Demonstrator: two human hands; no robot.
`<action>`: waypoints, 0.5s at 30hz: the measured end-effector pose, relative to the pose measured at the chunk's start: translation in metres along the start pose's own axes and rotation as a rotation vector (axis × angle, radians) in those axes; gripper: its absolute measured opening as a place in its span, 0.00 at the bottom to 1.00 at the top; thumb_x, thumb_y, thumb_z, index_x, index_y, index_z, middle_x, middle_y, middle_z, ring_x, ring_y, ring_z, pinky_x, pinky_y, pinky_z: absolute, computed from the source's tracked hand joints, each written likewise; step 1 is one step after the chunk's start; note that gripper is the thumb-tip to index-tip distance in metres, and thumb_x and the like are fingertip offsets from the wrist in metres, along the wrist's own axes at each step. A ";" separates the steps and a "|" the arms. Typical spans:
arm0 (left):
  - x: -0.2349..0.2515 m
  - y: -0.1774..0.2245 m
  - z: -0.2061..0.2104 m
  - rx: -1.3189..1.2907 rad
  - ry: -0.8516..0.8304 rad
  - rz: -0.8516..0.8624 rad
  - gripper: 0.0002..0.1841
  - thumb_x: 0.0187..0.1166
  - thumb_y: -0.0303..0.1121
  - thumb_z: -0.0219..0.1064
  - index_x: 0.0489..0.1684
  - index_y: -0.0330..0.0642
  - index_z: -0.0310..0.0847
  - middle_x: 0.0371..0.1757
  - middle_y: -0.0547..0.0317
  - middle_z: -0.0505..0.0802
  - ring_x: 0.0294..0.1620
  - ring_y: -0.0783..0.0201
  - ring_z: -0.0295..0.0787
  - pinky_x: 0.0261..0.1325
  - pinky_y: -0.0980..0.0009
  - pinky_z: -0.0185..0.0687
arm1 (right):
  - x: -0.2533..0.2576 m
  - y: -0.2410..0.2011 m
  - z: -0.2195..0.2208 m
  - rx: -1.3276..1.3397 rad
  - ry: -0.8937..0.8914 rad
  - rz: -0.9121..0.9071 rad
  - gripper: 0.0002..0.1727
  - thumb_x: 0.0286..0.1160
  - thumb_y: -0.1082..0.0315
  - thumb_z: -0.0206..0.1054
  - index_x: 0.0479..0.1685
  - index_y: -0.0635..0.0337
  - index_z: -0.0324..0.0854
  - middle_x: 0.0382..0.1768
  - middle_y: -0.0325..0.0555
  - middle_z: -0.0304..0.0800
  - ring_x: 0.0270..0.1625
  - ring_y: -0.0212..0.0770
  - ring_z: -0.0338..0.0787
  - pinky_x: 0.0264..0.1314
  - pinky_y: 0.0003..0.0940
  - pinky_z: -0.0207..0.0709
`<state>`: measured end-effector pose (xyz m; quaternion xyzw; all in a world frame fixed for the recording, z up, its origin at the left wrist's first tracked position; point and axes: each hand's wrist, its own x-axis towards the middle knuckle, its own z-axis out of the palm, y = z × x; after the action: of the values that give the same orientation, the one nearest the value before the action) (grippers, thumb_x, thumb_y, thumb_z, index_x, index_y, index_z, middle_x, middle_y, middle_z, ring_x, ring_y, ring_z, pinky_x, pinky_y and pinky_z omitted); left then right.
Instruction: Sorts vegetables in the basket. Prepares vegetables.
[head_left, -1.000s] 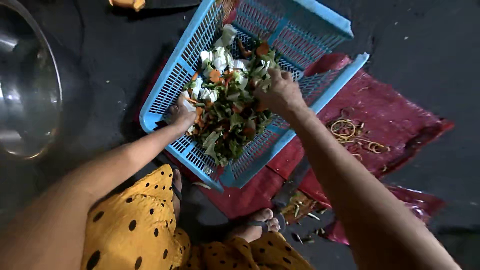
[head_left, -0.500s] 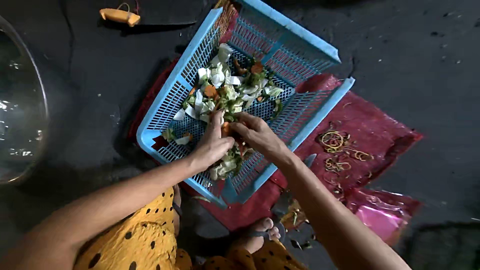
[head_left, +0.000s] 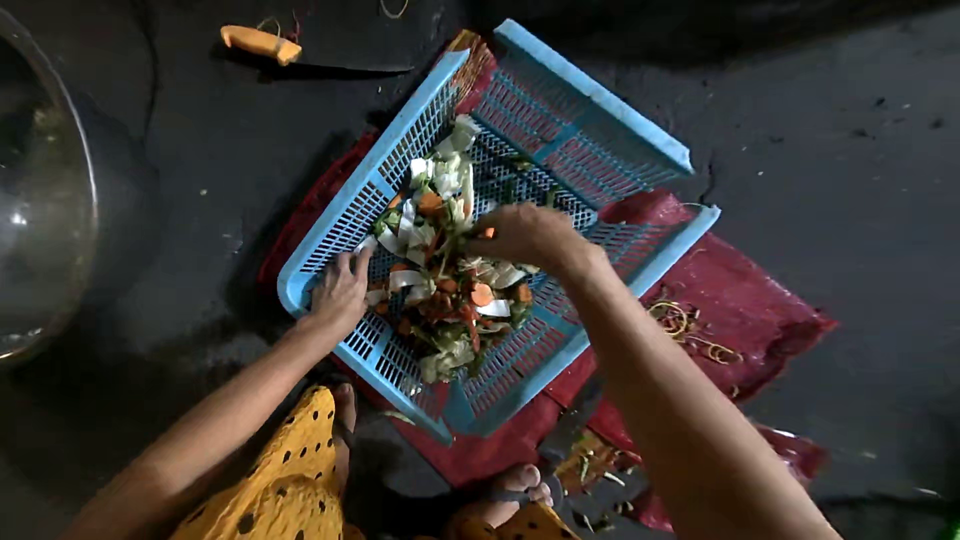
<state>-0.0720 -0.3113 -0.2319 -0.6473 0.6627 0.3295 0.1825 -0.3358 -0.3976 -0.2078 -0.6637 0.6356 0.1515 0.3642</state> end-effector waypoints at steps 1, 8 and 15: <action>0.000 -0.003 0.005 0.032 -0.002 0.006 0.46 0.73 0.30 0.78 0.94 0.47 0.53 0.83 0.28 0.68 0.73 0.26 0.76 0.63 0.34 0.81 | 0.000 -0.008 -0.008 -0.002 -0.004 0.007 0.26 0.78 0.41 0.68 0.61 0.51 0.89 0.59 0.67 0.90 0.63 0.75 0.86 0.55 0.83 0.71; 0.005 0.003 0.004 0.246 -0.101 -0.025 0.43 0.75 0.33 0.77 0.91 0.44 0.55 0.64 0.26 0.85 0.65 0.26 0.83 0.61 0.34 0.79 | 0.086 -0.035 0.007 0.164 0.395 -0.025 0.50 0.64 0.39 0.77 0.83 0.62 0.68 0.85 0.73 0.59 0.83 0.78 0.63 0.65 0.81 0.66; 0.010 0.010 0.008 0.171 -0.122 0.013 0.38 0.79 0.30 0.72 0.90 0.42 0.58 0.64 0.30 0.87 0.66 0.28 0.83 0.61 0.35 0.80 | 0.027 -0.040 0.043 -0.128 0.164 -0.404 0.20 0.74 0.62 0.72 0.64 0.56 0.85 0.62 0.64 0.86 0.71 0.73 0.79 0.58 0.81 0.69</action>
<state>-0.0843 -0.3139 -0.2422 -0.6037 0.6803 0.3119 0.2749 -0.2821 -0.3914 -0.2440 -0.8092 0.5065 0.0610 0.2912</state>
